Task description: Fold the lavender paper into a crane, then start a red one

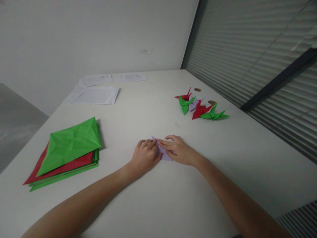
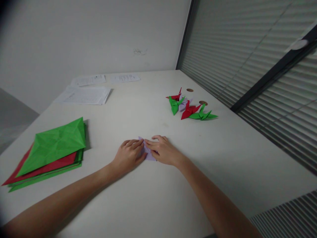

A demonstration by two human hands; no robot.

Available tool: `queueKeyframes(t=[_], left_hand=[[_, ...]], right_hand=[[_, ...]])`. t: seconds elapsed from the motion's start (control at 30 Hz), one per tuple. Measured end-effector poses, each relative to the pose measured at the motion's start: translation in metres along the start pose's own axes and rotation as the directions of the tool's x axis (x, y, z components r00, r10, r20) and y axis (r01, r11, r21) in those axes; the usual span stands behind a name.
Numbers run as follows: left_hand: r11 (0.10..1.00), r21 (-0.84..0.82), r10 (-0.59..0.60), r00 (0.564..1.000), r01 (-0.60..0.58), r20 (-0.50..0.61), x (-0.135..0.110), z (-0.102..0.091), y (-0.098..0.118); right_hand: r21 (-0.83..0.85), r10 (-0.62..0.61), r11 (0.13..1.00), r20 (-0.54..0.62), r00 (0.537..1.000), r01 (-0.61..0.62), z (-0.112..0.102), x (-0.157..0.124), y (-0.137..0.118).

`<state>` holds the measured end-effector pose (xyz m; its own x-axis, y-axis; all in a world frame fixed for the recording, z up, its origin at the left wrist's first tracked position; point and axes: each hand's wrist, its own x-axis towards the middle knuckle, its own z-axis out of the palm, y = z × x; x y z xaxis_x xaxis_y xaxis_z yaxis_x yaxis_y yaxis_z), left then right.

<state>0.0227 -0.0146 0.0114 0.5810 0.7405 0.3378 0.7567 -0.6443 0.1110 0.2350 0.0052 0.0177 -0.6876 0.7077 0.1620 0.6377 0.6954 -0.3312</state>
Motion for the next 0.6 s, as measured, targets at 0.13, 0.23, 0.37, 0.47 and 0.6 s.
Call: queueKeyframes(t=[0.13, 0.23, 0.37, 0.47, 0.6], left_hand=[[1.000, 0.002, -0.007, 1.000, 0.007, -0.023, -0.001, 0.000, 0.000], [1.000, -0.001, -0.019, 0.998, 0.019, -0.062, -0.001, -0.002, 0.000], [1.000, -0.010, -0.012, 0.997, 0.012, -0.071, 0.000, -0.002, -0.001], [1.000, -0.012, -0.011, 0.998, 0.010, -0.066, 0.000, -0.002, -0.001], [1.000, -0.029, -0.004, 0.997, 0.002, -0.071, 0.000, 0.000, -0.001]], right_hand=[[0.024, -0.001, 1.000, 0.014, 1.000, 0.001, 0.000, -0.001, 0.002], [0.056, 0.014, 0.998, 0.011, 1.000, -0.014, 0.002, -0.001, 0.005], [0.111, 0.063, 0.992, -0.028, 0.998, -0.060, 0.008, 0.001, 0.009], [0.167, 0.089, 0.983, -0.071, 0.994, -0.076, 0.012, 0.004, 0.012], [0.162, 0.091, 0.984, -0.074, 0.993, -0.078, 0.014, 0.005, 0.013]])
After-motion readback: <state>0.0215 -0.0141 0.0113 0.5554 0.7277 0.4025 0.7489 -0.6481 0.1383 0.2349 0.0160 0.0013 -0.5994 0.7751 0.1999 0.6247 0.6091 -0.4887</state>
